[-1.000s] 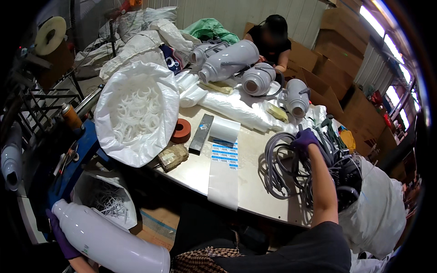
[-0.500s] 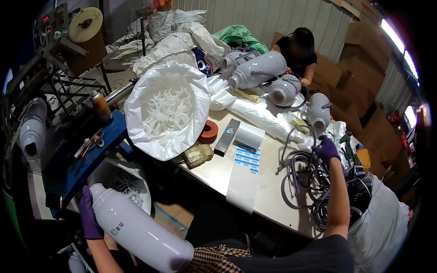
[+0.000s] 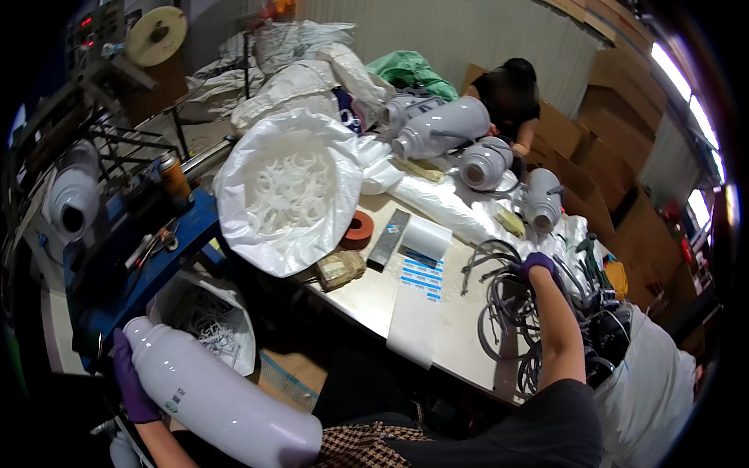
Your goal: The person assembles white plastic sprayers by attaching grey handles and nozzles to the bottles. They repeatedly pick up bottles, attach components, and place the finished units on a nearby table.
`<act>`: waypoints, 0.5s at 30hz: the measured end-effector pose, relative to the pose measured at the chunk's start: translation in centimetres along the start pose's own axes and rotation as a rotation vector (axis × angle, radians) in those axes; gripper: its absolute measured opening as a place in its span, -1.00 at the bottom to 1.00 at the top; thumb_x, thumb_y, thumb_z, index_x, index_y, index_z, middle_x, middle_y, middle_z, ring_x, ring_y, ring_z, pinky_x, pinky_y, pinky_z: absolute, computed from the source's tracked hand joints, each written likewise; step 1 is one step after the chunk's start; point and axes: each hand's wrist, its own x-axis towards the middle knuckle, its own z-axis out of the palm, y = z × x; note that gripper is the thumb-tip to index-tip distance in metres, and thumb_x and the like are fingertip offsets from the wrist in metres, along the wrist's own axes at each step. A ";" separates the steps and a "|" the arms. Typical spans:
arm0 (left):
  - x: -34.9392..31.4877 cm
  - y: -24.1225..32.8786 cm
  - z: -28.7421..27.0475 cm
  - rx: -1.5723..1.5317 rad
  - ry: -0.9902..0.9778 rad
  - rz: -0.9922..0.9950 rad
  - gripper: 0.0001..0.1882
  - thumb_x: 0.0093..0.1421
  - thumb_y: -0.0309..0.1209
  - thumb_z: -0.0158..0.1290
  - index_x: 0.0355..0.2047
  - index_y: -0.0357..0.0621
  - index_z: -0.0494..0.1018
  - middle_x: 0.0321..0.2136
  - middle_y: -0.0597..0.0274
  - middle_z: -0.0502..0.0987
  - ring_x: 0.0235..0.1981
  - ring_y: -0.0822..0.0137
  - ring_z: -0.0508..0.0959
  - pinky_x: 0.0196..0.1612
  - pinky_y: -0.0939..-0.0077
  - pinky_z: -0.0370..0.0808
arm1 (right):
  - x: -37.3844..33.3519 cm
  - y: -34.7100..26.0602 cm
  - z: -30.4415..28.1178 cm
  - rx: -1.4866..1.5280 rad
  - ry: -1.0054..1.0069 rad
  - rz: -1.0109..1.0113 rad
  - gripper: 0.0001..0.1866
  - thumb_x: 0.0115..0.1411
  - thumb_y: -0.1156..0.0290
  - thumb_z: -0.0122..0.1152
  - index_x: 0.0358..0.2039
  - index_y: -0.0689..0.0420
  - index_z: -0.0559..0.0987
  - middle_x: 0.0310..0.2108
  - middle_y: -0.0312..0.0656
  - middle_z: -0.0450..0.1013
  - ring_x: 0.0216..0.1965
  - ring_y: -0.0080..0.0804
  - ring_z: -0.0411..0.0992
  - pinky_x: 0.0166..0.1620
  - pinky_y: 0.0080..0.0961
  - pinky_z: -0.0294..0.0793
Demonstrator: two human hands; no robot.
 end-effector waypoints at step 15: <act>3.3 -7.2 -2.3 0.145 0.045 -0.009 -0.50 0.47 -0.09 -0.05 0.12 -0.28 0.52 0.01 0.14 0.60 0.05 0.37 0.54 0.18 0.44 0.43 | 12.1 10.9 -0.9 1.457 0.861 -0.288 -0.54 0.40 0.31 0.05 0.26 0.22 0.46 0.03 -0.07 0.59 -0.02 -0.20 0.57 0.16 -0.33 0.48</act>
